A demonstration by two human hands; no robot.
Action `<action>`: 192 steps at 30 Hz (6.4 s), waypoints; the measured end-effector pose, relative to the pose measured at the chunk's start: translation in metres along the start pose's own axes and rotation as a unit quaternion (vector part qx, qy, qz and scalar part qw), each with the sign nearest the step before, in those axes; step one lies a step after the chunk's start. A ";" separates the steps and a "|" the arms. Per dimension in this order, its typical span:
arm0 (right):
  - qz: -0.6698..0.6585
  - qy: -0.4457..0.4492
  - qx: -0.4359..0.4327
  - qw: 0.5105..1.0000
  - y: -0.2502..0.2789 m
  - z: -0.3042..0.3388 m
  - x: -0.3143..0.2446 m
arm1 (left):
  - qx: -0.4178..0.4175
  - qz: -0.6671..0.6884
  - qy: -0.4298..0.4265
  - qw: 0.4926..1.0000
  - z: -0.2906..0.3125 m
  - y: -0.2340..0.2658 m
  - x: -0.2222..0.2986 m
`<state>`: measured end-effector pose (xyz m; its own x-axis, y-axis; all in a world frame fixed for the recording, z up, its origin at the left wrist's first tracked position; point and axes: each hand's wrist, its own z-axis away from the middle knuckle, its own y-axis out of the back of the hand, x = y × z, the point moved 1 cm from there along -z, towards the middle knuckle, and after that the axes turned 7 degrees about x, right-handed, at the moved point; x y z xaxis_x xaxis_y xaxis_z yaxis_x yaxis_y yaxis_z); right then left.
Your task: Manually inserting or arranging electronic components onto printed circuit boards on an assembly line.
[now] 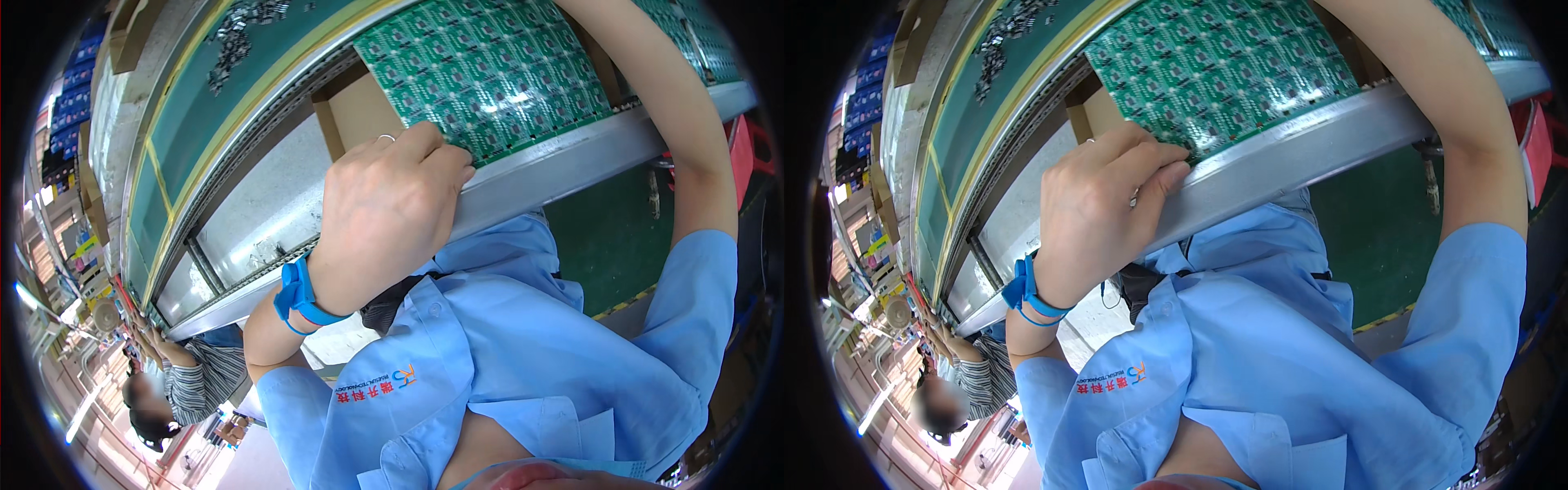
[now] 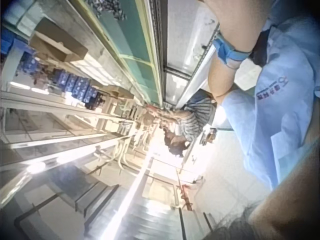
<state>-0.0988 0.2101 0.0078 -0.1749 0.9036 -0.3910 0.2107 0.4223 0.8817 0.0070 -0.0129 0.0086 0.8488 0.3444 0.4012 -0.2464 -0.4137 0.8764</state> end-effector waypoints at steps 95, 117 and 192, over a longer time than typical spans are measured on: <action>-0.136 0.030 0.068 0.988 0.051 0.196 -0.018 | 0.102 0.023 -0.080 0.991 -0.002 -0.024 0.005; -0.005 0.065 0.014 0.998 -0.057 -0.041 0.011 | 0.510 -0.345 0.544 0.570 0.501 0.226 -0.268; -0.153 0.185 -0.128 0.962 -0.060 0.057 -0.146 | 0.249 0.084 0.262 0.929 0.023 0.094 -0.232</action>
<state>-0.0310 0.0566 -0.0030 -0.5317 0.6323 -0.5635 -0.1412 0.5898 0.7951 -0.2028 -0.1509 -0.0081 0.4416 0.5483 0.7102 0.0028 -0.7923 0.6101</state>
